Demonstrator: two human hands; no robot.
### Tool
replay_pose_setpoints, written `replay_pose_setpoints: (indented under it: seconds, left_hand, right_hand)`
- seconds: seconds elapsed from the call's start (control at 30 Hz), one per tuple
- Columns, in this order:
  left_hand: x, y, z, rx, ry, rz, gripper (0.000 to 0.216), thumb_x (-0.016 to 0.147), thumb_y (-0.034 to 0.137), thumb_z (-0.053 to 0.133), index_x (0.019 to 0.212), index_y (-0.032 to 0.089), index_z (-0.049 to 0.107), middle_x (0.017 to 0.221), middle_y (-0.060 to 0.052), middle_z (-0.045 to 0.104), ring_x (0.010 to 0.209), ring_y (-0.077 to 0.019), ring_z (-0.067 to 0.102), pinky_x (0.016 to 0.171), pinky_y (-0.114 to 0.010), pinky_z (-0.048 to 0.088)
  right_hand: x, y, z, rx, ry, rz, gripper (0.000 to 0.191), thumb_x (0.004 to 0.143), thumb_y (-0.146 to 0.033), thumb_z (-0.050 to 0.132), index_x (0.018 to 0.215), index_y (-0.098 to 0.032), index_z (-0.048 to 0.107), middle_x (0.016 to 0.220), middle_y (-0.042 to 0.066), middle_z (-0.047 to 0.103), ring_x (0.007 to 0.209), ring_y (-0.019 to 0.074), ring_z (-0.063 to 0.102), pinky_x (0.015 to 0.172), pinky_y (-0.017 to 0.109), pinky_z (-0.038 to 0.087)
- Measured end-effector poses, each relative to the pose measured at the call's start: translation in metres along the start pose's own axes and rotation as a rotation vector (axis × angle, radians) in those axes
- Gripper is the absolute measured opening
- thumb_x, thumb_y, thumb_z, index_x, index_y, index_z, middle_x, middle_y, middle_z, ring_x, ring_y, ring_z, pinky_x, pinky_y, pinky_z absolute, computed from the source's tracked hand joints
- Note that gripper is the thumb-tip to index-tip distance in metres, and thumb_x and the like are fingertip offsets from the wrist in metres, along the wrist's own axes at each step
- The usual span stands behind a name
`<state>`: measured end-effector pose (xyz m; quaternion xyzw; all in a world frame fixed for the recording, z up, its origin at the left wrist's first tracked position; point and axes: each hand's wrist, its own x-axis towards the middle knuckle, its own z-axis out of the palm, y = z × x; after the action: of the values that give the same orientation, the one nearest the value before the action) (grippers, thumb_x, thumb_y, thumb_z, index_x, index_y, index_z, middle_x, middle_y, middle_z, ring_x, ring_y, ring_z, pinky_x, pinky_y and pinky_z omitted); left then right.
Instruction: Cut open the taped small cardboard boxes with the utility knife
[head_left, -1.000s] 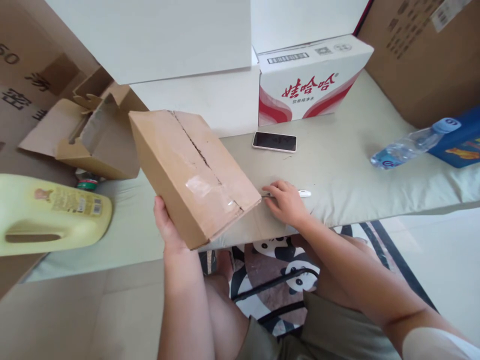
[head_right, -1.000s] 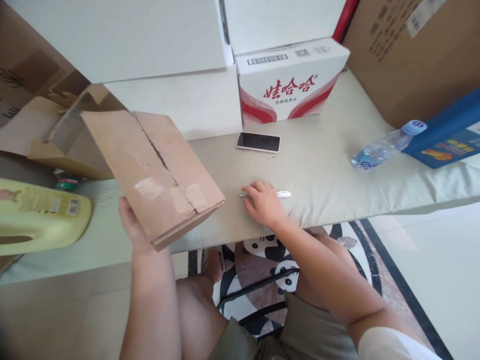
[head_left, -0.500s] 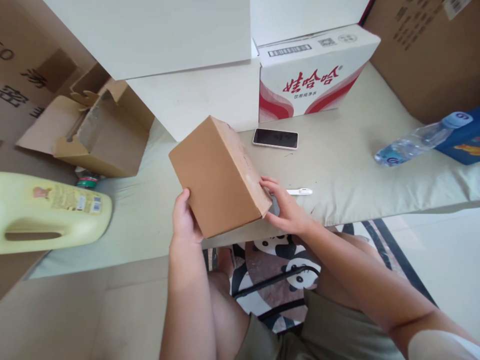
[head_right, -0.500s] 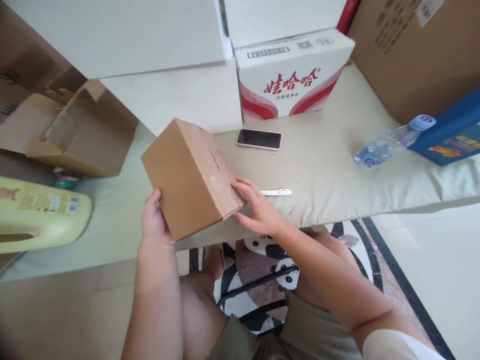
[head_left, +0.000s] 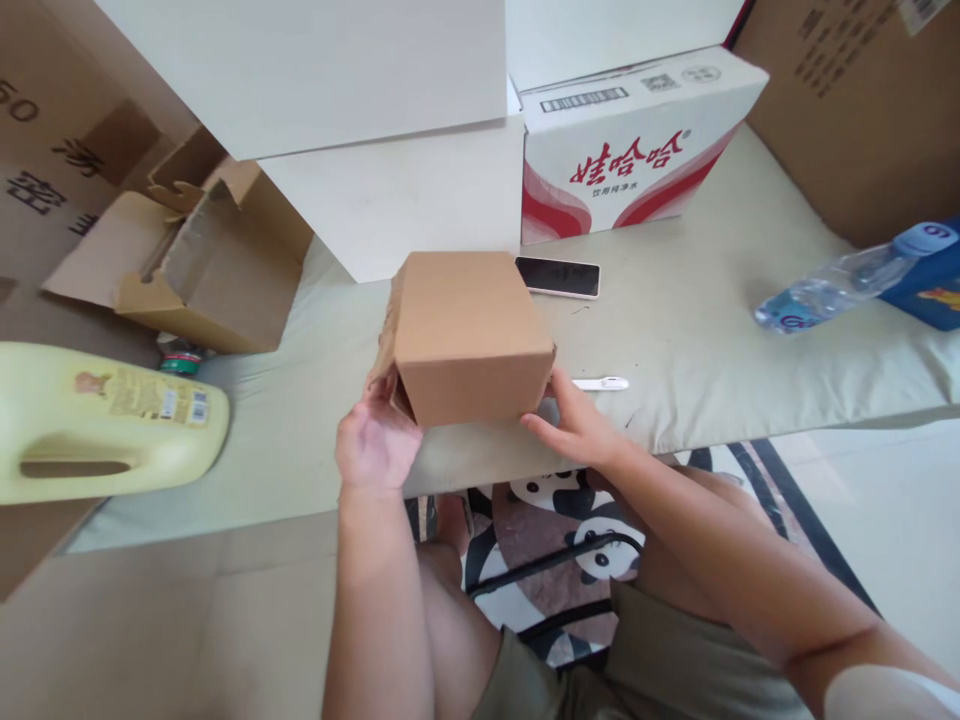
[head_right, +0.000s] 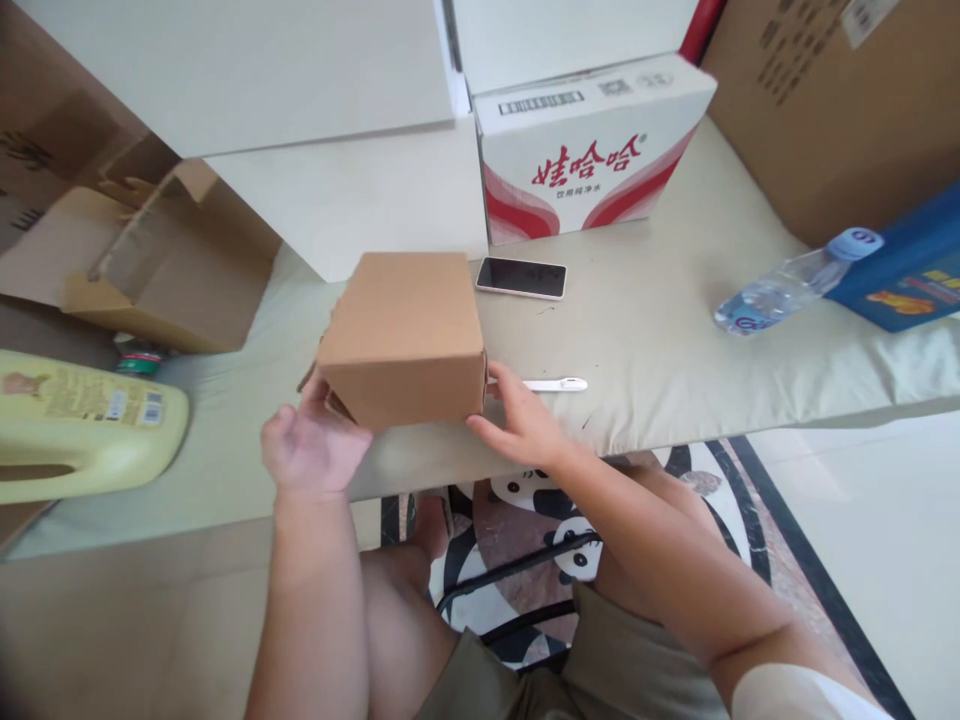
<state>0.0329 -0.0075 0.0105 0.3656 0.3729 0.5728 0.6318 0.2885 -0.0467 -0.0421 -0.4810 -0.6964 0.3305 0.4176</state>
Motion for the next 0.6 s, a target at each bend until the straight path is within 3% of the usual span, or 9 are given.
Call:
replay_pose_setpoints:
  seconds: [0.1, 0.23, 0.33, 0.6]
  left_hand:
    - [0.003, -0.004, 0.000, 0.043, -0.018, -0.028, 0.058, 0.060, 0.060, 0.086, 0.110, 0.032, 0.074, 0.127, -0.004, 0.072, 0.126, -0.0280, 0.062, 0.085, -0.032, 0.060]
    - [0.007, -0.013, -0.007, 0.116, 0.051, -0.014, 0.056, 0.063, 0.056, 0.089, 0.110, 0.029, 0.074, 0.119, -0.007, 0.076, 0.119, -0.0303, 0.068, 0.092, -0.039, 0.061]
    - [0.008, -0.018, -0.010, 0.158, 0.073, -0.009, 0.060, 0.065, 0.057, 0.088, 0.114, 0.026, 0.072, 0.118, -0.010, 0.077, 0.122, -0.0319, 0.068, 0.100, -0.043, 0.059]
    - [0.008, -0.019, -0.005, 0.140, 0.068, 0.035, 0.072, 0.063, 0.069, 0.085, 0.117, 0.025, 0.072, 0.122, -0.011, 0.076, 0.127, -0.0311, 0.066, 0.105, -0.041, 0.056]
  right_hand:
    - [0.000, 0.002, 0.001, 0.001, -0.019, 0.046, 0.065, 0.092, -0.044, 0.062, 0.147, -0.021, 0.037, 0.140, 0.020, 0.059, 0.113, 0.0309, 0.069, 0.098, 0.053, 0.057]
    - [0.000, 0.004, 0.002, -0.020, -0.034, 0.051, 0.063, 0.091, -0.042, 0.065, 0.145, -0.021, 0.040, 0.140, 0.021, 0.060, 0.112, 0.0309, 0.070, 0.097, 0.053, 0.058]
    - [0.000, 0.005, 0.005, -0.037, -0.040, 0.016, 0.062, 0.091, -0.040, 0.065, 0.144, -0.022, 0.040, 0.141, 0.021, 0.059, 0.113, 0.0311, 0.070, 0.099, 0.053, 0.057]
    - [-0.002, 0.007, 0.008, -0.063, -0.046, -0.010, 0.060, 0.091, -0.037, 0.063, 0.144, -0.022, 0.039, 0.141, 0.020, 0.059, 0.115, 0.0318, 0.068, 0.100, 0.054, 0.056]
